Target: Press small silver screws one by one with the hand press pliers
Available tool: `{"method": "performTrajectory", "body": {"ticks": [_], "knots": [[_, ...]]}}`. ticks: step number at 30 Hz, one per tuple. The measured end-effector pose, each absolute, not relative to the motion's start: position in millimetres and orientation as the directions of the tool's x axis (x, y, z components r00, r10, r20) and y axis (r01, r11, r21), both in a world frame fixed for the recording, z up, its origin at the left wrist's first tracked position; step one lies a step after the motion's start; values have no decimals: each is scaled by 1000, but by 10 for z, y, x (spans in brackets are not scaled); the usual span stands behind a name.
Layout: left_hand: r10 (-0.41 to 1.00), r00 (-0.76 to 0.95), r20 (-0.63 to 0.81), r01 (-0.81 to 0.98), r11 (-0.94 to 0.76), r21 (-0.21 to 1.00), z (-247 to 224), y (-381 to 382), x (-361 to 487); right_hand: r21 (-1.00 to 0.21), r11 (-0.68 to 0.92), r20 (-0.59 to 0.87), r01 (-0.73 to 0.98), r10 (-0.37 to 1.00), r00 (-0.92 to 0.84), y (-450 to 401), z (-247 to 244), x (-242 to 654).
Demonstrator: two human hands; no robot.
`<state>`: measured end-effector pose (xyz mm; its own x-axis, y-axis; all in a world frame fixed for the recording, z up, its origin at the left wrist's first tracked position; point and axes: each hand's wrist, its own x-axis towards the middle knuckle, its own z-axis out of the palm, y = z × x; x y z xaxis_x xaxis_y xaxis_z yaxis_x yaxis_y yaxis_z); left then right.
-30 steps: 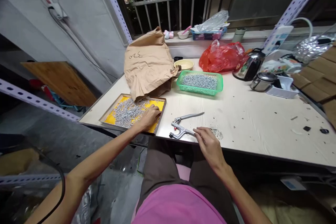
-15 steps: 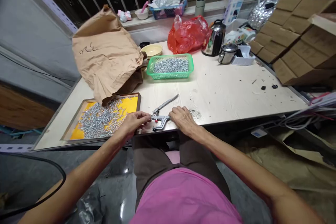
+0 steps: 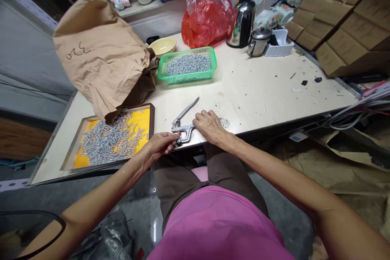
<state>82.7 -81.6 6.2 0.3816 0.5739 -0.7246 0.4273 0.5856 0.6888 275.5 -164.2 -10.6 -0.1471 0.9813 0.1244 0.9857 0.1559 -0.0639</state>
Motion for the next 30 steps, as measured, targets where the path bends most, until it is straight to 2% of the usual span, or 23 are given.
{"method": "performTrajectory", "body": {"ticks": [12, 17, 22, 26, 30], "knots": [[532, 303, -791, 631, 510, 585, 127, -795, 918, -50, 143, 114, 988, 984, -137, -1672, -92, 2747], [466, 285, -838, 683, 515, 519, 157, -771, 953, -122, 142, 42, 982, 990, -138, -1660, -38, 2799], [485, 269, -832, 666, 530, 525, 184, -808, 957, -184, 227, 76, 956, 973, -217, -1388, -45, 2992], [509, 245, -825, 648, 548, 530, 198, -842, 953, -204, 248, -35, 947, 965, -260, -1078, -37, 3067], [508, 237, -828, 635, 563, 528, 177, -856, 943, -125, 267, -117, 956, 953, -281, -933, 52, 3038]]}}
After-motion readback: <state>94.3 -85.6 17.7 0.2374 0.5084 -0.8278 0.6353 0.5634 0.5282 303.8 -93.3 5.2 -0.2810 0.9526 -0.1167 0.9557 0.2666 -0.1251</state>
